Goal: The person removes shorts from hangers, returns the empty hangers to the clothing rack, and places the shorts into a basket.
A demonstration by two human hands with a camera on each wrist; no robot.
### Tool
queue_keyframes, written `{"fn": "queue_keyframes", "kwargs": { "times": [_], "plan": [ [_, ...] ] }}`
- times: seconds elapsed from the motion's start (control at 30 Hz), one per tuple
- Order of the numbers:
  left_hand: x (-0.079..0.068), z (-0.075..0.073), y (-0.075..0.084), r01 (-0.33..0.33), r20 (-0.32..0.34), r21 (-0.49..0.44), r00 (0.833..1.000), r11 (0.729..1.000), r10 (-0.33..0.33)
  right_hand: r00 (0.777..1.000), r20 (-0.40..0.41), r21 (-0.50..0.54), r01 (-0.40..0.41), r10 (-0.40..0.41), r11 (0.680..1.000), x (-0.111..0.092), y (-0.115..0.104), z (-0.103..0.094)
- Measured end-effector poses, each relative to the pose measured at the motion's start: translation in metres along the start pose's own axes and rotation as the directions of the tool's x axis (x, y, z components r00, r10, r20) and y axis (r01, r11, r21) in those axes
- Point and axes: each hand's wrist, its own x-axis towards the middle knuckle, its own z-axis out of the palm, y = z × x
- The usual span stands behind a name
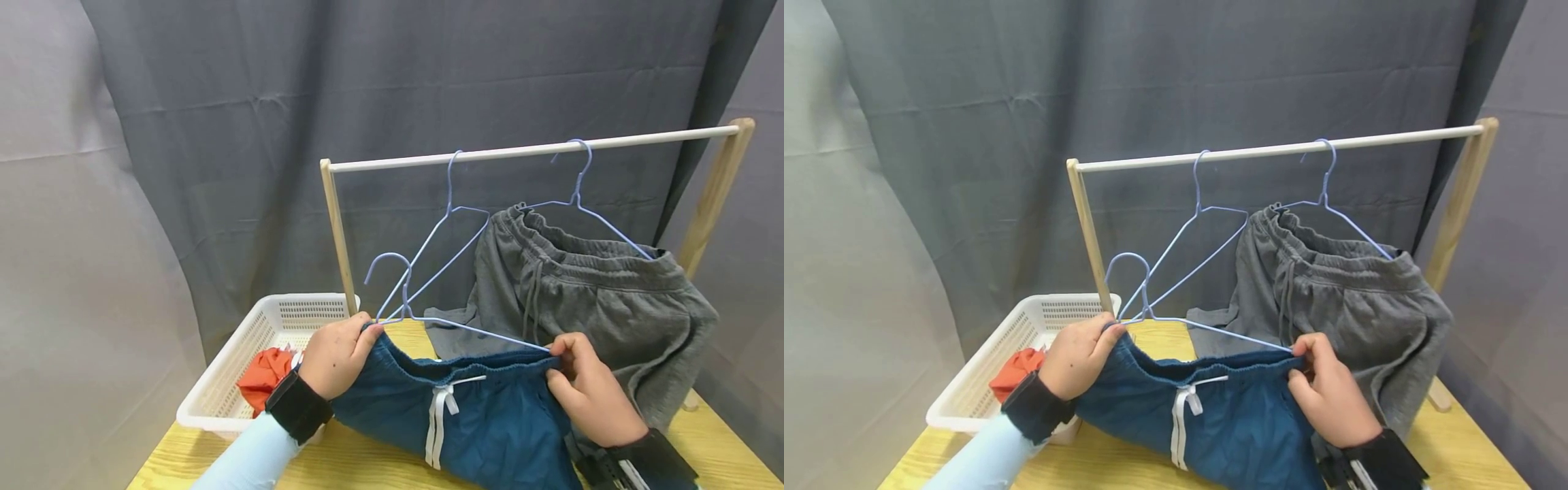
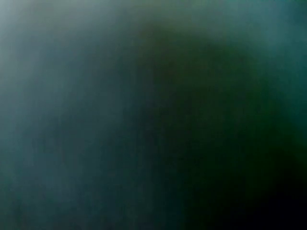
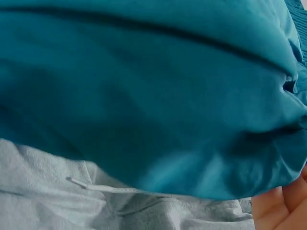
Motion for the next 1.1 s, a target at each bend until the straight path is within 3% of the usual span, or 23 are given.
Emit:
{"fn": "queue_keyframes", "kwargs": {
  "times": [0.2, 0.43, 0.8, 1.1],
  "plan": [
    [-0.0009, 0.0015, -0.0018, 0.013, -0.028, -0.036, 1.000, 0.999, -0.014, 0.998, -0.024, 0.051, -0.057, 0.059, 0.997, 0.0003, -0.0002, 0.0038],
    [-0.0017, 0.0011, -0.0019, 0.039, -0.002, -0.074, 0.999, 0.996, -0.039, 0.996, 0.053, 0.159, -0.079, 0.071, 0.984, 0.0015, 0.0046, 0.0055],
    [-0.0038, 0.0002, 0.0016, 0.006, 0.020, -0.122, 1.000, 0.993, -0.004, 0.996, 0.014, 0.143, -0.090, 0.088, 0.986, 0.0023, 0.0030, 0.0040],
    [-0.0066, 0.0015, 0.0058, 0.004, 0.039, -0.133, 0.999, 0.991, 0.001, 0.995, 0.040, 0.235, -0.099, 0.092, 0.967, 0.0038, 0.0021, 0.0011]
  ]
}}
